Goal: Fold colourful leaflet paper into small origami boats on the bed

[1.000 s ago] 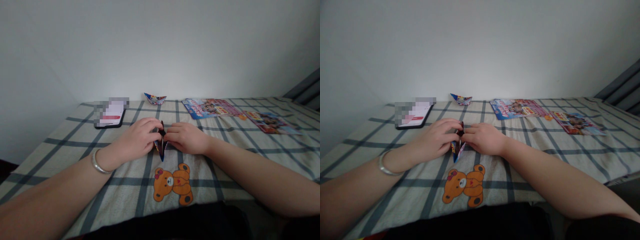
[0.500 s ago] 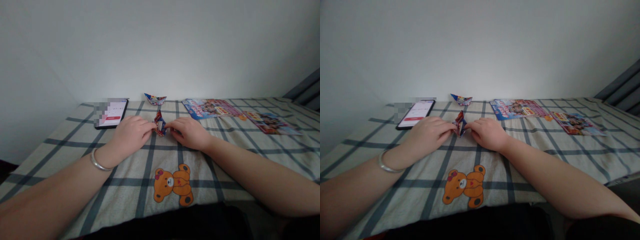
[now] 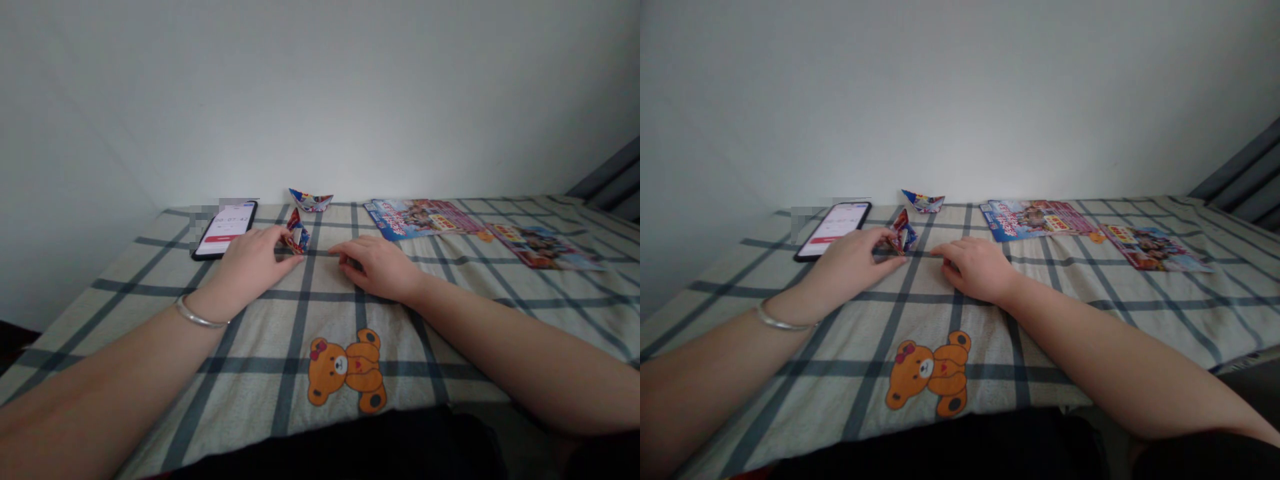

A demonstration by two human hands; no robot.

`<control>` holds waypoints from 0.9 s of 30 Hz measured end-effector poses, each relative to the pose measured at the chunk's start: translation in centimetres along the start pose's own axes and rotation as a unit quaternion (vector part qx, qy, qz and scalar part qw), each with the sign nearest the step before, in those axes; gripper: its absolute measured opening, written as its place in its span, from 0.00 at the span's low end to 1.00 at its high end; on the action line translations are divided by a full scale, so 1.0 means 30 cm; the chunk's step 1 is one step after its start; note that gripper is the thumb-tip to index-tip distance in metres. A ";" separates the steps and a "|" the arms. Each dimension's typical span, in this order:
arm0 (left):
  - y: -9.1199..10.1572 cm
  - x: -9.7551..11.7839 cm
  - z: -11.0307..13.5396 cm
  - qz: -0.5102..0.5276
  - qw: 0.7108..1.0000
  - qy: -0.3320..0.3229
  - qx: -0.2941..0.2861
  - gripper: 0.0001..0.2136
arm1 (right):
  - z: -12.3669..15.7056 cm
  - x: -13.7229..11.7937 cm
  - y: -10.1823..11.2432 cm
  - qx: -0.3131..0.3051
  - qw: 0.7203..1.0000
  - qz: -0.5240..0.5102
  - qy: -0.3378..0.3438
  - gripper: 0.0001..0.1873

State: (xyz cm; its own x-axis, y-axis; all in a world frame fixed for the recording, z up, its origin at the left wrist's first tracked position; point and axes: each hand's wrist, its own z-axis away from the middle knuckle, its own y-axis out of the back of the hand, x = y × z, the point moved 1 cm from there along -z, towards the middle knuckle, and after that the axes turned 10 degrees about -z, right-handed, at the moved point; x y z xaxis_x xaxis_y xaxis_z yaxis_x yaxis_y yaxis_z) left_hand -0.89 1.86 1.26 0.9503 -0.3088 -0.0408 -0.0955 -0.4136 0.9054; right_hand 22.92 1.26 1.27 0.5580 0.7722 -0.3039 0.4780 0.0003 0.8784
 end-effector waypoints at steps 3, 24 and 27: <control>-0.013 -0.005 -0.004 0.016 1.000 -0.005 0.002 0.17 | -0.001 0.000 -0.002 0.001 1.000 0.000 0.001 0.17; 0.001 -0.013 -0.022 -0.070 0.996 0.039 0.023 0.12 | -0.003 0.005 -0.006 -0.004 1.000 -0.006 0.007 0.17; 0.012 -0.007 -0.030 -0.131 0.990 0.047 0.026 0.13 | -0.004 0.005 -0.008 -0.005 1.000 -0.003 0.004 0.17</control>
State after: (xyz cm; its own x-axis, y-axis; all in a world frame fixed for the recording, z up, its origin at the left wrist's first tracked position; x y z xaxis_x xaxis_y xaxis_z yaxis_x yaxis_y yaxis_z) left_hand -0.86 2.54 1.98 0.9675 -0.1049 -0.2300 0.1453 -0.5140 0.8454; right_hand 22.82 1.45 1.07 0.5498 0.7773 -0.3057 0.4747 0.0104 0.8801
